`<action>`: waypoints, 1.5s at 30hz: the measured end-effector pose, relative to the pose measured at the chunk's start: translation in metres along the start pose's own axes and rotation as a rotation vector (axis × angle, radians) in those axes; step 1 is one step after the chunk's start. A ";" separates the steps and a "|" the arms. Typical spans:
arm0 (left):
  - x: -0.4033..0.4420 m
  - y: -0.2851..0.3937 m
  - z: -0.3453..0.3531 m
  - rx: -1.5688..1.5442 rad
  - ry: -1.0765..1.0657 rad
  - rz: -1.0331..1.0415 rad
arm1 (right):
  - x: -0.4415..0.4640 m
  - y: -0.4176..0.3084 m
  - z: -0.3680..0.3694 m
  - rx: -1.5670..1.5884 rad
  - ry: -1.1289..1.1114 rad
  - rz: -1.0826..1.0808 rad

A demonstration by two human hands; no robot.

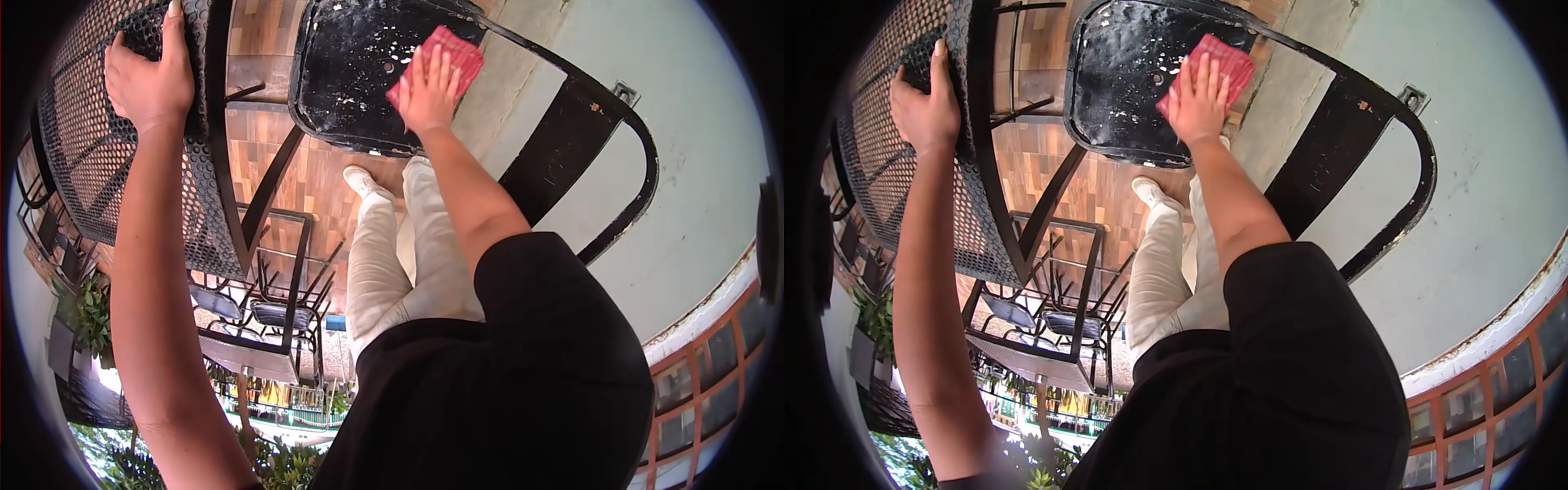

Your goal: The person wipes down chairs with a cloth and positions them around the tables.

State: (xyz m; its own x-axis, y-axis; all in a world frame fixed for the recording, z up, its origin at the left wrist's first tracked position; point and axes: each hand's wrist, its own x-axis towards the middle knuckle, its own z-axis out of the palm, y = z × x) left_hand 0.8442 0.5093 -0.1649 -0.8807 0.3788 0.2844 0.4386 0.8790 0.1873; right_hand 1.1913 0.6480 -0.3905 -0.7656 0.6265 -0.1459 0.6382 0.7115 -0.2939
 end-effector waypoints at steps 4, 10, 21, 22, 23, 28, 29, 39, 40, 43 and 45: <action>-0.001 -0.002 0.001 -0.004 -0.012 -0.004 | 0.108 -0.026 -0.015 0.053 0.100 0.085; -0.001 0.001 -0.001 -0.015 -0.023 -0.025 | 0.088 -0.120 0.021 0.178 0.098 -0.077; 0.000 0.003 0.000 0.008 -0.004 -0.002 | -0.036 -0.028 0.002 0.089 -0.066 0.049; -0.002 0.005 -0.002 0.013 -0.008 -0.011 | -0.020 -0.018 0.003 0.068 0.011 0.116; -0.002 0.005 -0.003 0.015 -0.001 -0.010 | 0.001 -0.014 0.000 0.057 0.076 0.160; -0.003 0.003 0.000 0.023 0.017 0.000 | 0.114 -0.043 -0.006 0.093 0.340 0.257; -0.004 0.003 -0.001 0.022 0.013 -0.002 | 0.128 -0.066 -0.018 0.095 0.256 0.257; 0.001 0.002 0.000 -0.007 -0.012 -0.024 | 0.006 -0.105 0.025 0.235 -0.031 -0.191; -0.001 0.002 0.000 0.006 -0.009 -0.025 | -0.009 -0.087 0.019 0.215 -0.111 -0.205; -0.001 0.004 -0.001 0.035 0.000 -0.026 | -0.017 -0.030 0.004 0.086 -0.046 -0.062; -0.002 0.006 -0.002 0.042 -0.010 -0.026 | 0.014 -0.021 0.005 0.071 -0.003 -0.010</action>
State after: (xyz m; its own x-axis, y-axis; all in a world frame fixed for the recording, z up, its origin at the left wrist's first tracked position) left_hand 0.8488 0.5132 -0.1619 -0.8934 0.3585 0.2707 0.4078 0.8999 0.1544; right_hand 1.1669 0.6399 -0.3912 -0.7722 0.6186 -0.1451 0.6234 0.6934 -0.3613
